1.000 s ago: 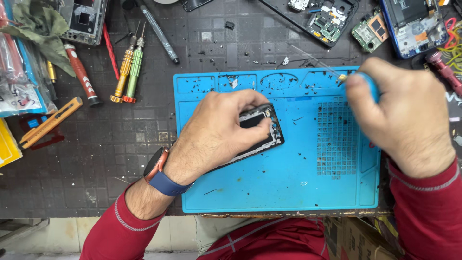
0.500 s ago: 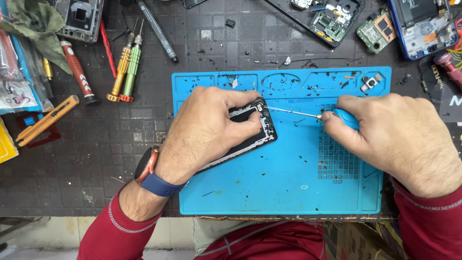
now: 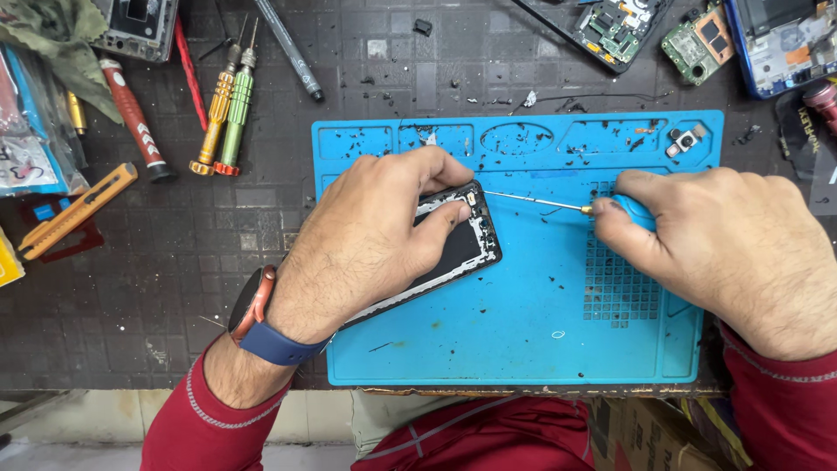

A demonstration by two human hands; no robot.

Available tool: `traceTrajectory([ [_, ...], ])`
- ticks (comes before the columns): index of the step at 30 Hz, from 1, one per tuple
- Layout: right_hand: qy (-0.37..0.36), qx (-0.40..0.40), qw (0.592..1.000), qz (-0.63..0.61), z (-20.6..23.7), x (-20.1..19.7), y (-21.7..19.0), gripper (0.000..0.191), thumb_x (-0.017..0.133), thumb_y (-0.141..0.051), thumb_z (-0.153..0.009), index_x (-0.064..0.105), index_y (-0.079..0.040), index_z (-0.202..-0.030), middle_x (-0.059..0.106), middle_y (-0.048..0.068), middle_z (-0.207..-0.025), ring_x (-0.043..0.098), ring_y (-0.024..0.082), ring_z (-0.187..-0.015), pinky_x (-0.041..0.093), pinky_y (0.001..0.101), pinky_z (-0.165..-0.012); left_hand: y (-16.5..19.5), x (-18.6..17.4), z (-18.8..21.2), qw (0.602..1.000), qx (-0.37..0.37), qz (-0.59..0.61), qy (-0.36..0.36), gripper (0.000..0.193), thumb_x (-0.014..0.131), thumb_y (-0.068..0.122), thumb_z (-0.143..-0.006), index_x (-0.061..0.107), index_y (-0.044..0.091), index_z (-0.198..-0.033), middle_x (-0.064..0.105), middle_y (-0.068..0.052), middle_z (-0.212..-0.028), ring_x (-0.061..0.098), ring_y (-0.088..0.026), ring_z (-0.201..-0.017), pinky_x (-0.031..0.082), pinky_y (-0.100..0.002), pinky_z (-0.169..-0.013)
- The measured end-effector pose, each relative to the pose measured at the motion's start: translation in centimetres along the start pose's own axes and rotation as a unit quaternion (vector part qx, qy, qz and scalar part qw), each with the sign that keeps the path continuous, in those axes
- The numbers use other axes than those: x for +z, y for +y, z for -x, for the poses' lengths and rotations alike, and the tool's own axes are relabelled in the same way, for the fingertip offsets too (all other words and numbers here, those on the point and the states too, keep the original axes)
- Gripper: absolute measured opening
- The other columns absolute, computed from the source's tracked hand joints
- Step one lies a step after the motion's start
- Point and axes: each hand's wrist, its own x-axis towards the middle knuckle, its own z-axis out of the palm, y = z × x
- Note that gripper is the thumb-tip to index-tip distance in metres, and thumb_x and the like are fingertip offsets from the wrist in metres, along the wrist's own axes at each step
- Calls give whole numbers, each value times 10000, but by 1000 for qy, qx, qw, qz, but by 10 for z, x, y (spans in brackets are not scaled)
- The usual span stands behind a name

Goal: The person holds a disassembled phone frame and uses a small hand tool to scrape old adhesive and residue from its inner edges, rotating the frame to work around all sides. Near the end, they set the frame on the mat and apply heat to it with a blue heat gun.

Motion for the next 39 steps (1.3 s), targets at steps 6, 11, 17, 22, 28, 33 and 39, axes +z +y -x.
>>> traceTrajectory([
  [6,-1,-7,1000,19,-1,2,-1,441,490,-577,-990,727,-209,-937,704,60,-659,713,289,-627,562,425,-548,-1,1,-1,999,-32,16,-10,233,732,199,-878,735,67,-1071,793,-127,-993,779,-267,-966,607,-374,-843],
  [11,-5,-22,999,36,-3,5,5,470,478,-619,-985,706,-213,-919,704,40,-662,714,270,-622,555,407,-529,1,2,-5,999,-28,26,-10,233,736,185,-876,745,62,-1073,793,-130,-1010,781,-267,-975,609,-366,-854],
  [17,-11,-19,999,50,-4,8,7,466,465,-624,-988,696,-226,-911,705,20,-684,712,252,-616,543,390,-505,-1,5,-8,999,-34,27,-9,244,740,189,-873,741,58,-1078,796,-126,-1009,786,-257,-972,609,-360,-855],
  [22,-1,-26,998,49,-1,7,6,458,480,-635,-973,699,-236,-917,710,12,-694,713,246,-619,542,388,-499,-1,5,-9,999,-43,27,-12,244,740,188,-872,743,59,-1079,797,-123,-1011,784,-252,-977,608,-357,-862],
  [28,46,-34,997,52,5,11,5,420,516,-588,-979,696,-216,-907,695,9,-677,710,227,-606,540,371,-489,0,5,-9,999,-39,30,-8,251,744,192,-875,743,54,-1084,796,-124,-1029,782,-253,-992,604,-354,-876],
  [33,89,-36,993,67,9,14,1,402,540,-553,-991,690,-202,-864,676,7,-647,703,211,-585,532,354,-483,0,5,-8,999,-40,30,-6,256,746,191,-873,742,50,-1086,794,-128,-1029,781,-254,-989,607,-354,-874],
  [39,105,-21,993,56,15,14,-5,393,567,-534,-985,683,-192,-830,676,12,-641,686,233,-548,519,355,-466,0,5,-8,999,-45,30,-3,260,745,189,-871,740,45,-1087,794,-131,-1018,783,-247,-985,609,-348,-873],
])
